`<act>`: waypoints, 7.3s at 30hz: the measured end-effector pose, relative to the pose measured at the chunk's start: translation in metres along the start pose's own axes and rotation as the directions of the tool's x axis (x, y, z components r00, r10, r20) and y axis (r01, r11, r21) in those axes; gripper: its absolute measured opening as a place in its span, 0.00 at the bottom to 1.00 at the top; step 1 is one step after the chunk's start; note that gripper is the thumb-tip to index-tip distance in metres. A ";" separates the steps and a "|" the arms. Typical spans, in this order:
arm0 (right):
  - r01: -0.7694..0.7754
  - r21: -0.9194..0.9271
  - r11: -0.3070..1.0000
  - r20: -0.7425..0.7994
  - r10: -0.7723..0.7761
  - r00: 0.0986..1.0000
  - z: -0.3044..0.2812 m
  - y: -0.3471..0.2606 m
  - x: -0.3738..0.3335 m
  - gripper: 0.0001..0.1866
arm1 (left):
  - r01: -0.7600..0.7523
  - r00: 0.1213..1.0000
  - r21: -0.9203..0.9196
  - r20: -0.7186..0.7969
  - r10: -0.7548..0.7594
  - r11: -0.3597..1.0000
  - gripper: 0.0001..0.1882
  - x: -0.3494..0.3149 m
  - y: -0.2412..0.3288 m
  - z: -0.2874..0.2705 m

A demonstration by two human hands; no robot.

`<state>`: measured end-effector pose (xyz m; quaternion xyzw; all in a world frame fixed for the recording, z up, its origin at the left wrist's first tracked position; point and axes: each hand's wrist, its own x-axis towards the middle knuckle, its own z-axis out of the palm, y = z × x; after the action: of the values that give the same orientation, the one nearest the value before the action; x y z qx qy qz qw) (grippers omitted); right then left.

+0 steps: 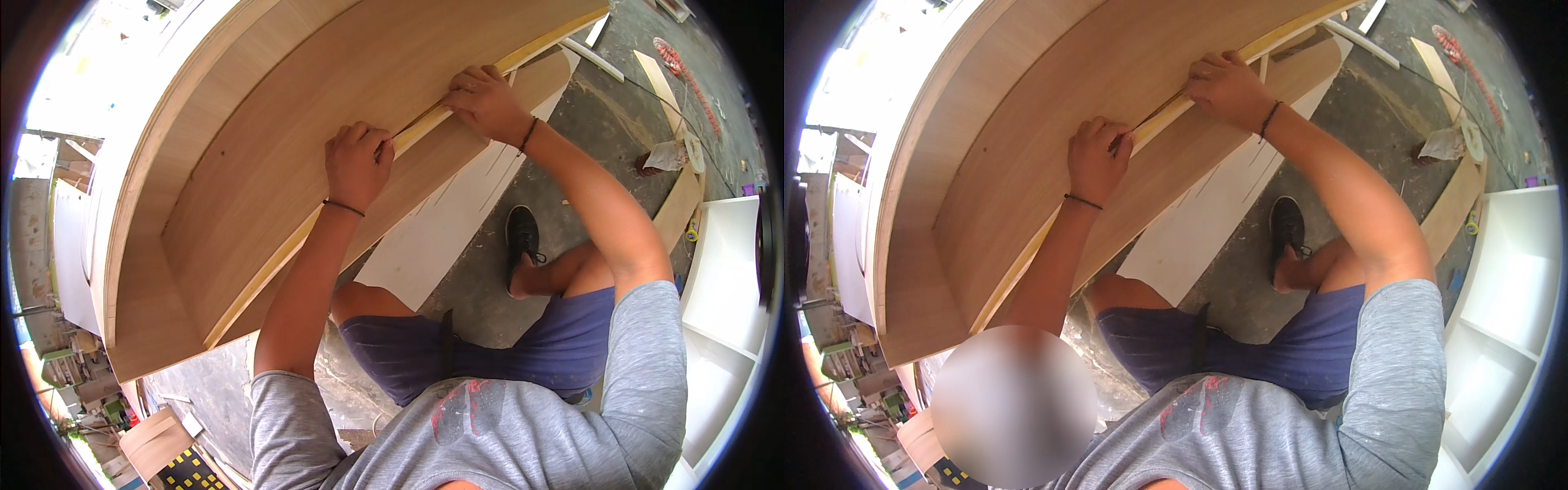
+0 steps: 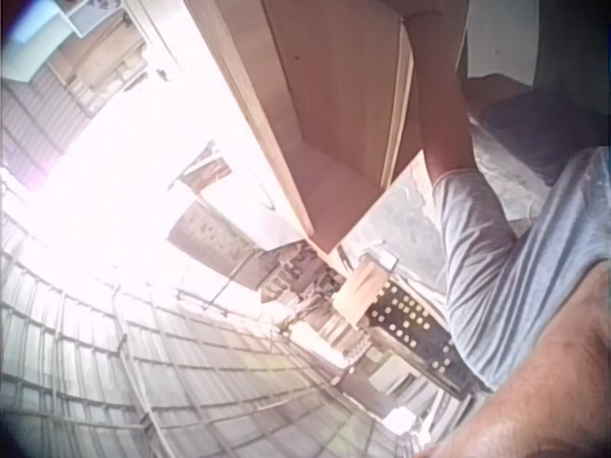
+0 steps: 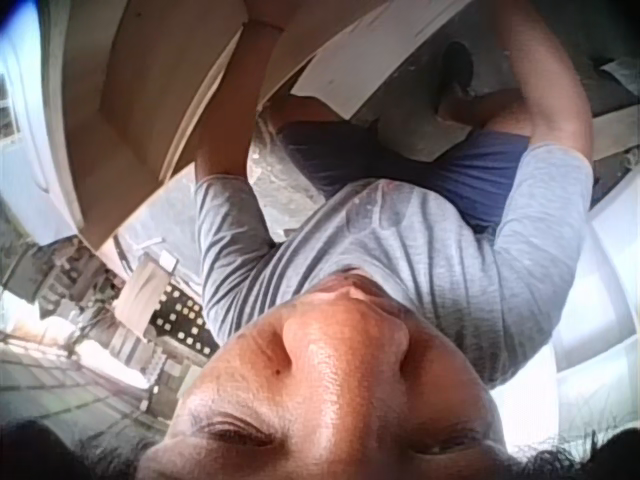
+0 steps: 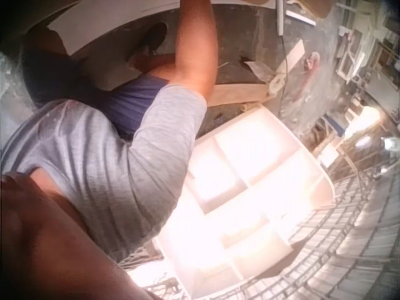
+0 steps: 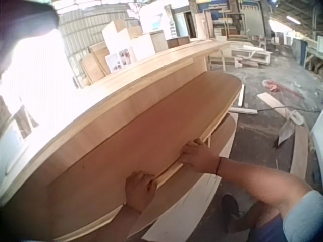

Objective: The person applies adhesive to the edge of a curved wooden shelf unit using a spatula, then measures the edge with a tape measure and manually applies a thin flexible wood strip to the glued surface.

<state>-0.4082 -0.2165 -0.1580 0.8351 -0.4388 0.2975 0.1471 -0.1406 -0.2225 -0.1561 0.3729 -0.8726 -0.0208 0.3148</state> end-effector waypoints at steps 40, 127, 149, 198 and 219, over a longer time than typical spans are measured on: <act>-0.056 -0.269 0.961 0.054 0.073 0.996 -0.037 0.052 -0.031 0.13 | -0.039 0.999 0.147 0.030 0.035 0.988 0.06 0.014 0.009 0.006; -0.422 0.847 -0.324 0.332 0.941 -0.057 -0.091 0.382 -0.178 0.19 | 0.108 0.994 -0.062 0.020 -0.107 0.992 0.13 0.133 0.106 0.112; -0.932 -0.024 0.362 -0.153 0.920 0.361 -0.079 0.472 -0.089 0.18 | 0.108 0.994 -0.056 0.040 -0.105 0.993 0.15 0.128 0.103 0.111; -0.271 -0.057 0.961 -0.174 0.258 0.950 -0.091 0.384 -0.110 0.03 | 0.282 0.945 -0.176 0.220 -0.242 0.943 0.03 0.259 0.146 0.205; 0.120 0.191 0.974 0.187 -0.156 0.970 -0.076 0.334 -0.053 0.08 | 0.286 0.942 -0.095 0.210 -0.262 0.953 0.08 0.265 0.152 0.208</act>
<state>-0.7335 -0.3352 -0.1369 0.8992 -0.3636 0.2389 0.0472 -0.4933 -0.3301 -0.1403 0.4668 -0.8357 -0.1549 0.2443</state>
